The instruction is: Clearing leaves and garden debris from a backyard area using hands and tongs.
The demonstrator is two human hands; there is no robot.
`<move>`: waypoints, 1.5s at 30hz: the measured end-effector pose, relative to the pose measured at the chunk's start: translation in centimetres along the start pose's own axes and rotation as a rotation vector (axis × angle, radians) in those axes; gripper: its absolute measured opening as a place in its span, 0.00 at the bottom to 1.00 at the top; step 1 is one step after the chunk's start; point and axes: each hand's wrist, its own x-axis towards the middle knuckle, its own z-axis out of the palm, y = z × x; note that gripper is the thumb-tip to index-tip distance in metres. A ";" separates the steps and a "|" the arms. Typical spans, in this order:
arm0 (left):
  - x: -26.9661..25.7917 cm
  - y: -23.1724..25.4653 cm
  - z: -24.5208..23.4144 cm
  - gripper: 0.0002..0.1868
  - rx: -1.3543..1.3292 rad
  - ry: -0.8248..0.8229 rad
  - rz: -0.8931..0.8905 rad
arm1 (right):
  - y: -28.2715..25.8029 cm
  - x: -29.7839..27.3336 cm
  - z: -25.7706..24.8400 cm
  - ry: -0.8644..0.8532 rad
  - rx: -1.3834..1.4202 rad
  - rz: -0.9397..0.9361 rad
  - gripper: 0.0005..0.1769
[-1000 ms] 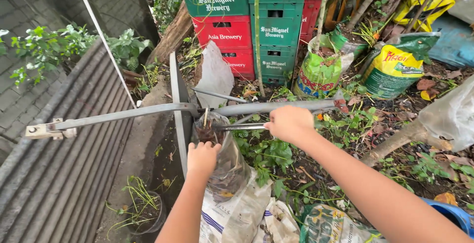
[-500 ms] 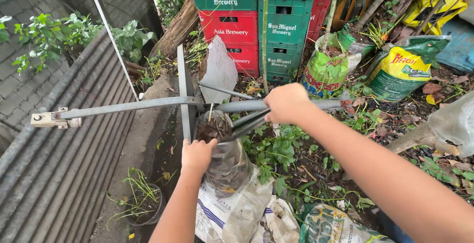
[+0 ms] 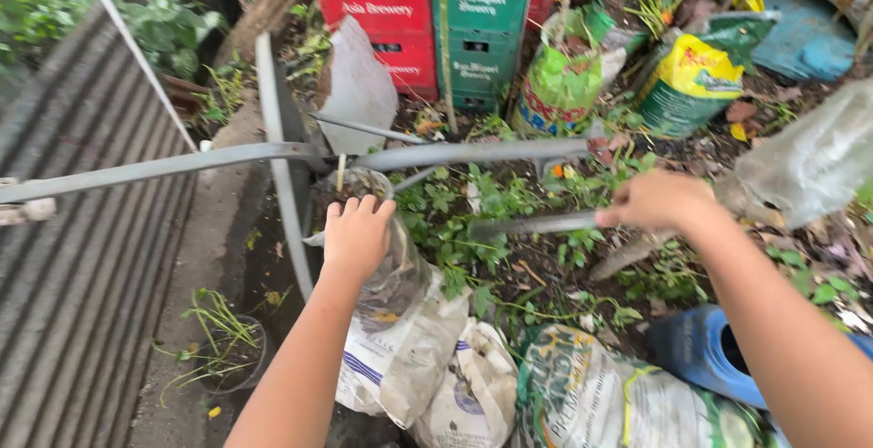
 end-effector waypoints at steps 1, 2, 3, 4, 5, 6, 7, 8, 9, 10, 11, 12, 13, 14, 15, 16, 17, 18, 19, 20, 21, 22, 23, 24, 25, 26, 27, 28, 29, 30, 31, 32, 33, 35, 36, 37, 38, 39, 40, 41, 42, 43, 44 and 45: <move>0.2 0.8 0.6 0.17 -0.007 -0.009 0.010 | -0.1 -0.6 1.9 -0.013 0.004 0.008 0.39; 0.4 1.6 1.1 0.16 -0.035 -0.009 0.026 | -0.1 -1.2 3.7 -0.082 -0.039 0.102 0.39; 0.6 2.4 1.7 0.14 -0.061 -0.010 0.041 | -0.2 -1.7 5.5 -0.152 -0.082 0.194 0.39; 0.7 3.4 2.1 0.14 -0.068 -0.020 0.052 | -0.3 -1.6 8.0 -0.166 -0.079 0.201 0.39; 0.9 4.4 2.6 0.13 -0.090 -0.034 0.056 | -0.3 -1.2 10.3 -0.165 -0.076 0.234 0.39; 1.2 5.5 3.0 0.12 -0.112 -0.048 0.061 | -0.2 -0.9 12.7 -0.164 -0.074 0.266 0.39; 1.3 6.3 3.3 0.12 -0.116 -0.052 0.066 | 0.0 -0.1 15.3 -0.171 -0.072 0.270 0.39; 1.5 7.1 3.6 0.12 -0.139 -0.078 0.067 | 0.3 0.8 17.9 -0.152 -0.037 0.285 0.33; 1.7 7.8 4.0 0.12 -0.160 -0.105 0.067 | 0.4 1.8 20.6 -0.133 -0.001 0.297 0.26; 1.9 8.4 4.4 0.12 -0.160 -0.111 0.071 | 0.5 2.6 22.6 -0.140 0.002 0.298 0.26; 1.9 9.0 4.9 0.12 -0.180 -0.115 0.075 | 0.5 3.3 24.8 -0.107 0.016 0.288 0.23; 2.0 9.5 5.5 0.12 -0.199 -0.119 0.079 | 0.4 4.1 27.1 -0.074 0.031 0.278 0.19; 2.0 10.0 5.8 0.12 -0.195 -0.128 0.080 | 0.4 5.2 29.1 -0.081 0.037 0.273 0.19; 2.1 10.4 6.1 0.12 -0.203 -0.134 0.074 | 0.3 6.3 31.2 -0.007 0.030 0.241 0.16; 2.4 10.8 6.5 0.11 -0.209 -0.139 0.067 | 0.1 7.7 33.1 0.070 0.025 0.209 0.13; 2.7 11.2 7.1 0.11 -0.202 -0.145 0.068 | 0.0 9.3 35.0 0.066 0.032 0.205 0.13; 2.9 11.5 7.7 0.11 -0.216 -0.163 0.055 | -0.1 11.0 37.0 0.118 0.003 0.176 0.11; 3.1 11.8 8.4 0.11 -0.230 -0.182 0.042 | -0.4 12.6 39.0 0.171 -0.026 0.147 0.10; 3.5 11.9 9.2 0.11 -0.223 -0.188 0.041 | -0.8 13.8 39.4 0.168 -0.019 0.141 0.10; 3.9 12.0 10.1 0.11 -0.229 -0.193 0.038 | -1.2 15.0 39.9 0.179 -0.058 0.115 0.10; 4.1 12.2 10.9 0.11 -0.236 -0.201 0.036 | -1.7 16.1 40.5 0.188 -0.096 0.089 0.10; 4.4 12.2 11.6 0.11 -0.229 -0.209 0.036 | -2.2 17.4 40.8 0.183 -0.088 0.083 0.10; 4.5 12.5 12.4 0.12 -0.245 -0.212 0.014 | -2.5 18.4 41.2 0.172 -0.129 0.059 0.10; 4.5 12.7 13.0 0.12 -0.260 -0.214 -0.008 | -2.9 19.3 41.7 0.162 -0.170 0.034 0.11; 4.3 13.0 13.8 0.12 -0.255 -0.222 -0.011 | -3.0 19.8 42.2 0.157 -0.165 0.028 0.11; 4.1 13.3 14.5 0.12 -0.271 -0.240 -0.039 | -3.2 20.2 42.6 0.154 -0.195 0.007 0.12; 4.3 13.2 15.1 0.12 -0.282 -0.250 -0.066 | -3.6 21.1 42.6 0.160 -0.221 -0.012 0.12; 3.9 13.0 16.1 0.12 -0.271 -0.249 -0.065 | -3.9 21.7 43.3 0.165 -0.212 -0.016 0.12; 3.9 12.8 17.0 0.12 -0.275 -0.259 -0.076 | -3.8 22.6 43.7 0.159 -0.209 -0.022 0.12; 3.9 12.7 17.8 0.12 -0.280 -0.269 -0.087 | -3.7 23.3 44.0 0.154 -0.207 -0.029 0.12; 3.9 12.8 18.4 0.12 -0.282 -0.269 -0.087 | -3.3 23.7 44.4 0.153 -0.209 -0.027 0.12; 3.8 12.8 19.0 0.12 -0.289 -0.281 -0.109 | -3.1 23.9 44.8 0.145 -0.177 -0.030 0.11; 3.5 13.0 19.4 0.13 -0.300 -0.297 -0.134 | -2.6 23.9 45.3 0.133 -0.149 -0.034 0.10; 3.3 13.2 19.7 0.13 -0.301 -0.328 -0.153 | -1.6 23.5 44.8 0.122 -0.116 -0.022 0.09; 3.1 13.3 19.7 0.13 -0.296 -0.355 -0.170 | -1.2 23.2 44.5 0.117 -0.078 -0.009 0.08; 3.1 13.4 19.8 0.13 -0.301 -0.356 -0.171 | -0.6 23.0 43.7 0.115 -0.083 -0.008 0.08; 3.1 13.5 19.8 0.13 -0.297 -0.357 -0.173 | 0.0 22.8 42.9 0.133 -0.062 0.008 0.08; 3.3 13.4 19.9 0.12 -0.291 -0.354 -0.172 | 0.4 22.7 42.0 0.154 -0.039 0.025 0.07; 3.4 13.5 19.9 0.12 -0.294 -0.352 -0.171 | 0.7 22.9 41.7 0.155 -0.042 0.028 0.07; 3.7 13.5 20.0 0.12 -0.296 -0.338 -0.174 | 1.0 23.2 41.3 0.185 -0.035 0.027 0.07; 3.9 13.6 20.1 0.13 -0.297 -0.324 -0.177 | 1.2 23.5 41.0 0.215 -0.028 0.027 0.08; 3.9 13.8 20.1 0.13 -0.298 -0.326 -0.176 | 1.1 23.8 41.0 0.213 -0.028 0.028 0.08; 3.9 13.9 20.2 0.12 -0.303 -0.324 -0.178 | 1.0 24.1 41.2 0.207 -0.015 0.027 0.09; 3.8 14.0 20.2 0.12 -0.306 -0.322 -0.181 | 0.8 24.5 41.3 0.202 -0.002 0.026 0.11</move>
